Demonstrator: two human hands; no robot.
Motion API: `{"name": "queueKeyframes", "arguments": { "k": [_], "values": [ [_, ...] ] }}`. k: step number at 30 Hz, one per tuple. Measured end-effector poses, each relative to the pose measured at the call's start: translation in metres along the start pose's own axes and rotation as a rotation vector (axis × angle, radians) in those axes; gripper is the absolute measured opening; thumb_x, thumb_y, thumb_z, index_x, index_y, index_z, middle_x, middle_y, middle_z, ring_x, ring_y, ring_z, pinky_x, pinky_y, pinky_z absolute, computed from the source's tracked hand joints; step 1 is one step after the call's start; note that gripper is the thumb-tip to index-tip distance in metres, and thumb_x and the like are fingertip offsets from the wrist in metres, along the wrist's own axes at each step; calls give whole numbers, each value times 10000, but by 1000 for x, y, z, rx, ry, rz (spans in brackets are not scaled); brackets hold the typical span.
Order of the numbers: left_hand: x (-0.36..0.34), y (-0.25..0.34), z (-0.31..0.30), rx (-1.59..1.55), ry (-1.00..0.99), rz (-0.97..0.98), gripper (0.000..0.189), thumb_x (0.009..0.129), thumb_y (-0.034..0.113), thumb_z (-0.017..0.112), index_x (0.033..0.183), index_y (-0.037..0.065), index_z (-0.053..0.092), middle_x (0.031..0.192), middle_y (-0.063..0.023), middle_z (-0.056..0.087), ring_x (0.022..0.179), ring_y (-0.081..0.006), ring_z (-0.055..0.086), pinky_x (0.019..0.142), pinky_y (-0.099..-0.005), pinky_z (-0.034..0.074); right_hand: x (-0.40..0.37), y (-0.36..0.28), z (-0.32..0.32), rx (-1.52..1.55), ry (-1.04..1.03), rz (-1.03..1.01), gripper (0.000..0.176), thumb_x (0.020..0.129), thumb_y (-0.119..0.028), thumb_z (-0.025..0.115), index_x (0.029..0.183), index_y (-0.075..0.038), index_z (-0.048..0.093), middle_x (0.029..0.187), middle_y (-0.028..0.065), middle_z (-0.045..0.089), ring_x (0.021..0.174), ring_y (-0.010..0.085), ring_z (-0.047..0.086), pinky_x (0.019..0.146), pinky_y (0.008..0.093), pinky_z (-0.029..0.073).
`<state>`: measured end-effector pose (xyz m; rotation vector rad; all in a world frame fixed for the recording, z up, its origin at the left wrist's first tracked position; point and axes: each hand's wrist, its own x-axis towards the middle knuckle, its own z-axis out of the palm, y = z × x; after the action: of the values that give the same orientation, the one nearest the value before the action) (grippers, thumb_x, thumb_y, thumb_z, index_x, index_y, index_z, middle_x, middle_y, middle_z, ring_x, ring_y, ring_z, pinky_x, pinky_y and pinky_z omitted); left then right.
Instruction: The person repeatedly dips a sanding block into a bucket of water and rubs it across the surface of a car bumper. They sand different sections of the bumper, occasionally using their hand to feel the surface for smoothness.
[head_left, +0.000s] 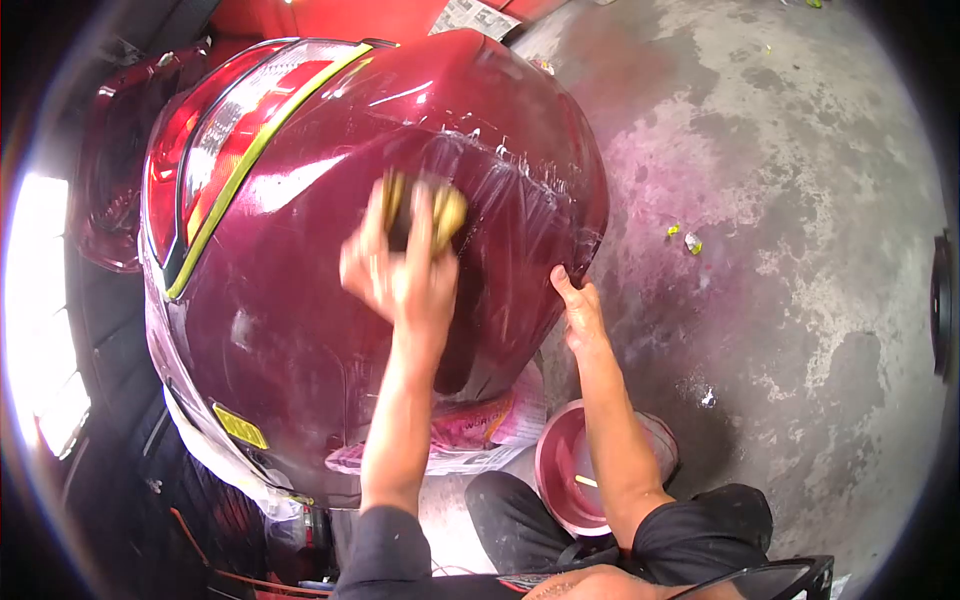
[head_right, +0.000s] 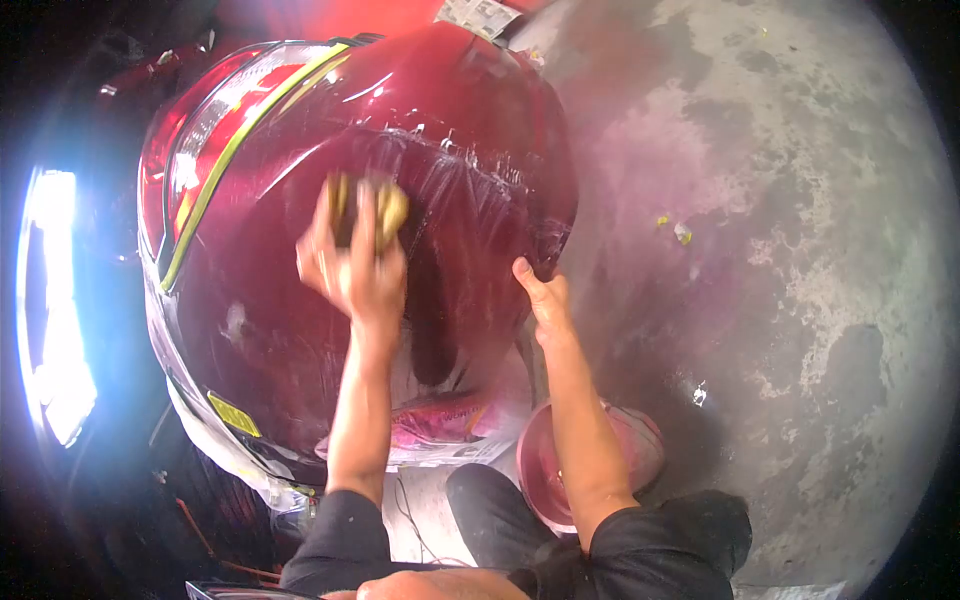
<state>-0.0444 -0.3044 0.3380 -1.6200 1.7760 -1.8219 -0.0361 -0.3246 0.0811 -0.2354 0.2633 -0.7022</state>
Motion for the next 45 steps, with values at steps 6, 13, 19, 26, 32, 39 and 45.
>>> {"name": "queueKeyframes", "arguments": {
  "k": [6,13,19,26,32,39,45],
  "values": [
    [28,12,1,-2,-73,32,602,645,44,736,1235,162,713,1371,-139,602,1148,-296,581,963,-416,382,3,1,-4,6,13,31,854,688,-592,875,1273,-30,608,1220,84,654,1192,227,558,1067,387,379],
    [17,28,9,-42,-104,-64,625,648,20,696,1256,166,709,1411,-157,577,1128,-293,550,970,-409,366,12,10,-8,11,-34,47,1097,651,-611,886,1405,56,449,1372,195,555,1309,311,498,1127,438,337],
    [-62,24,-26,-71,-222,-42,627,621,6,665,1225,163,724,1385,-159,576,1194,-305,554,965,-418,371,6,5,-5,-6,-9,104,1190,634,-637,881,1429,104,397,1389,225,539,1350,329,461,1149,445,313],
    [26,57,30,-95,-128,-14,623,659,57,685,1268,186,691,1404,-115,570,1155,-281,558,949,-441,374,13,7,-9,-65,40,123,1223,631,-623,889,1456,106,357,1442,243,486,1397,335,408,1166,449,287],
    [-121,37,-7,-106,-149,12,624,642,76,720,1257,181,705,1431,-99,550,1215,-272,535,994,-450,347,20,16,-12,-31,27,61,1241,613,-634,893,1456,103,361,1447,250,472,1411,341,387,1166,457,285],
    [-23,66,23,-92,-233,72,598,719,71,698,1301,201,658,1423,-108,550,1194,-261,545,962,-463,373,8,-8,-9,-49,-35,111,1169,620,-668,873,1414,73,439,1401,226,517,1339,311,463,1150,446,294],
    [-103,58,5,-203,-291,93,530,735,88,696,1254,197,691,1391,-97,578,1174,-262,558,951,-453,376,9,-5,-22,379,-76,289,621,933,-588,632,1299,-89,576,1218,51,664,1128,208,602,950,390,446]
  ]
}}
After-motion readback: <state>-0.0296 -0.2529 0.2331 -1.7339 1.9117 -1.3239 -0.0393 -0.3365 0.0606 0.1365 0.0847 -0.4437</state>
